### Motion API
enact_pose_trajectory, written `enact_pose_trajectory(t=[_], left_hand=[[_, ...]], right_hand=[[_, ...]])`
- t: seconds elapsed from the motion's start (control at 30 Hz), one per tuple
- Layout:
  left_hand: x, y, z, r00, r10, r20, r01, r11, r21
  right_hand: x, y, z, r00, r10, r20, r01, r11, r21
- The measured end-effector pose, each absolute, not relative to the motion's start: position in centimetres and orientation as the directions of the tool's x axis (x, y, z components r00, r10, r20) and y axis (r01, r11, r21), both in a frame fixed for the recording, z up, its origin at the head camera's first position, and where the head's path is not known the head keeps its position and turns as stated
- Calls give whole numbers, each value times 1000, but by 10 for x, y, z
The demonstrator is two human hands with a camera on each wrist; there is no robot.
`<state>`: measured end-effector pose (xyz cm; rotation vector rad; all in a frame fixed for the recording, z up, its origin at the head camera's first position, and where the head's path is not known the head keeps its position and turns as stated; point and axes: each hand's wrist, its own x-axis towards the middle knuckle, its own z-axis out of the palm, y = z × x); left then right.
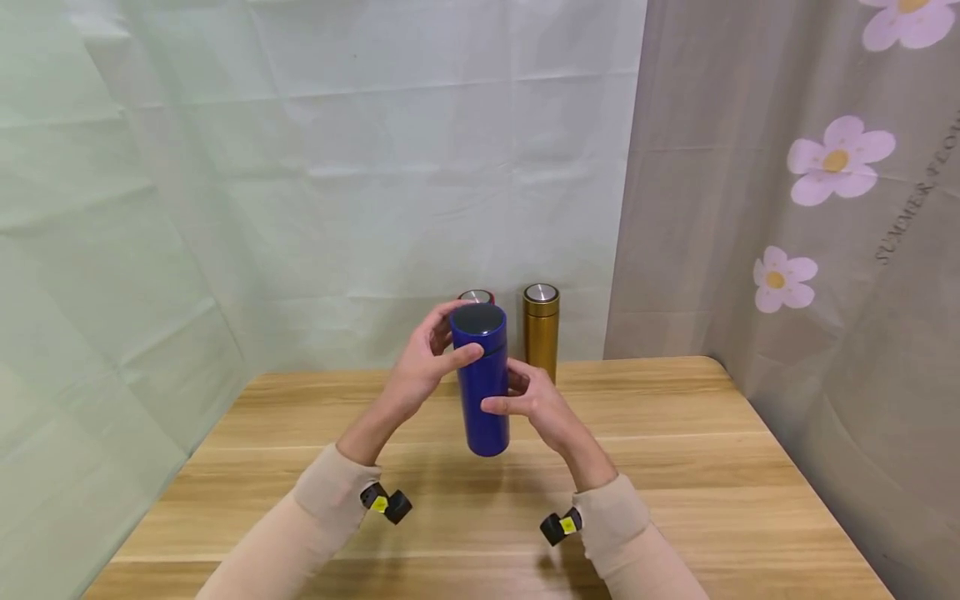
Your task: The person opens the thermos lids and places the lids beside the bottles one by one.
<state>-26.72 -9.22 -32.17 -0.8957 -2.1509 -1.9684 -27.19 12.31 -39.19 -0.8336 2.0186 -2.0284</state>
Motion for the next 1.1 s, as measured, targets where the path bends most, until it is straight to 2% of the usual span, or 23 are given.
enact_pose_trajectory(t=[0.2,0.33,0.53,0.87,1.1], left_hand=[[-272,-99,-321,-760,497,420,444,-76,893],[-275,-101,-322,-748,535,393,415,-86,906],[-275,-100,-324,-765,506,398,403,-105,909],[-269,-90,-330,-825,358,438,436,-91,895],[-272,-95,-329,-771,446,454,456,-109,883]], right_hand=[[-272,125,-392,-827,-496,264,-244,-106,-964],[-272,126,-392,-819,-515,253,-238,-96,-966],[-273,126,-393,-815,-519,259,-253,-84,-964],[-272,123,-394,-849,-468,244,-258,-33,-965],[-272,124,-393,-840,-473,266,-257,-85,-963]])
